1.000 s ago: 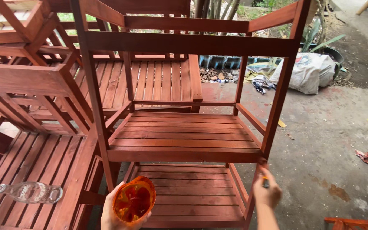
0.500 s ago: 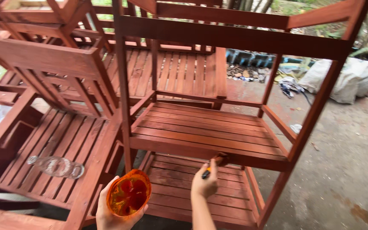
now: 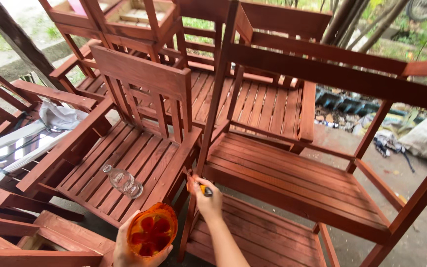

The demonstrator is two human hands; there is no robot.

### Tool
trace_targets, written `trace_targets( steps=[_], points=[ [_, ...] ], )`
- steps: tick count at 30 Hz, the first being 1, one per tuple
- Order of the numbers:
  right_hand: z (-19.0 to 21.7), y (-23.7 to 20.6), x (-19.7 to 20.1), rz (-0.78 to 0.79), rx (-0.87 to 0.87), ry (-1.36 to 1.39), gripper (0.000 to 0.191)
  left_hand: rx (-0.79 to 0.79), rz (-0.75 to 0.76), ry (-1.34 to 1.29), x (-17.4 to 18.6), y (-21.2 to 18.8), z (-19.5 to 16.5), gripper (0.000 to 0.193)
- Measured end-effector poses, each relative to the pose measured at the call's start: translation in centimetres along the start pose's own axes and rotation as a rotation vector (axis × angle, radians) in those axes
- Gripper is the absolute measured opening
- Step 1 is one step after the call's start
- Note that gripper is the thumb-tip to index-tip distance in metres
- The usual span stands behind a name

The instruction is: The person applies reddish-brown stain to a wooden chair using a brush and a small plastic container. They repeatedly dip the brush into the container and coat the seat slats, side rails, and legs of the chair.

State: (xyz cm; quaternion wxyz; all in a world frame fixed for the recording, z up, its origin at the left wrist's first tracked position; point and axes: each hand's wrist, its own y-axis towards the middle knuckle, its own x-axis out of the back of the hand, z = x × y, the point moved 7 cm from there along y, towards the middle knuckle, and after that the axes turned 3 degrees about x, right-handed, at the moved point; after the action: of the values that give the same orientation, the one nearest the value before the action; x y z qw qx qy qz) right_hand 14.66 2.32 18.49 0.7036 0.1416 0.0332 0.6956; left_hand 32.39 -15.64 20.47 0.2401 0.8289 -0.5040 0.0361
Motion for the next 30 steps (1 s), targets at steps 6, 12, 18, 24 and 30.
trace_targets(
  steps=[6, 12, 18, 24, 30],
  points=[
    [2.5, -1.5, 7.7, -0.078, -0.391, 0.574, 0.048, 0.065, -0.086, 0.151, 1.6, 1.3, -6.2, 0.107],
    [10.9, -2.6, 13.4, -0.031, -0.157, 0.517, 0.04, 0.028, -0.023, 0.105, 1.7, 1.4, -8.8, 0.097],
    [17.8, -6.4, 13.8, 0.102, 0.037, 0.31, 0.036, -0.112, 0.022, 0.151, 0.3, 0.7, -10.9, 0.098],
    [18.9, -8.7, 13.7, 0.43, 0.086, 0.033, 0.033, -0.174, 0.053, 0.116, -1.2, -0.3, -11.0, 0.097],
    [18.4, -10.0, 14.1, 0.495, 0.017, 0.021, 0.028, -0.265, 0.114, 0.151, -2.6, -1.4, -11.7, 0.093]
  ],
)
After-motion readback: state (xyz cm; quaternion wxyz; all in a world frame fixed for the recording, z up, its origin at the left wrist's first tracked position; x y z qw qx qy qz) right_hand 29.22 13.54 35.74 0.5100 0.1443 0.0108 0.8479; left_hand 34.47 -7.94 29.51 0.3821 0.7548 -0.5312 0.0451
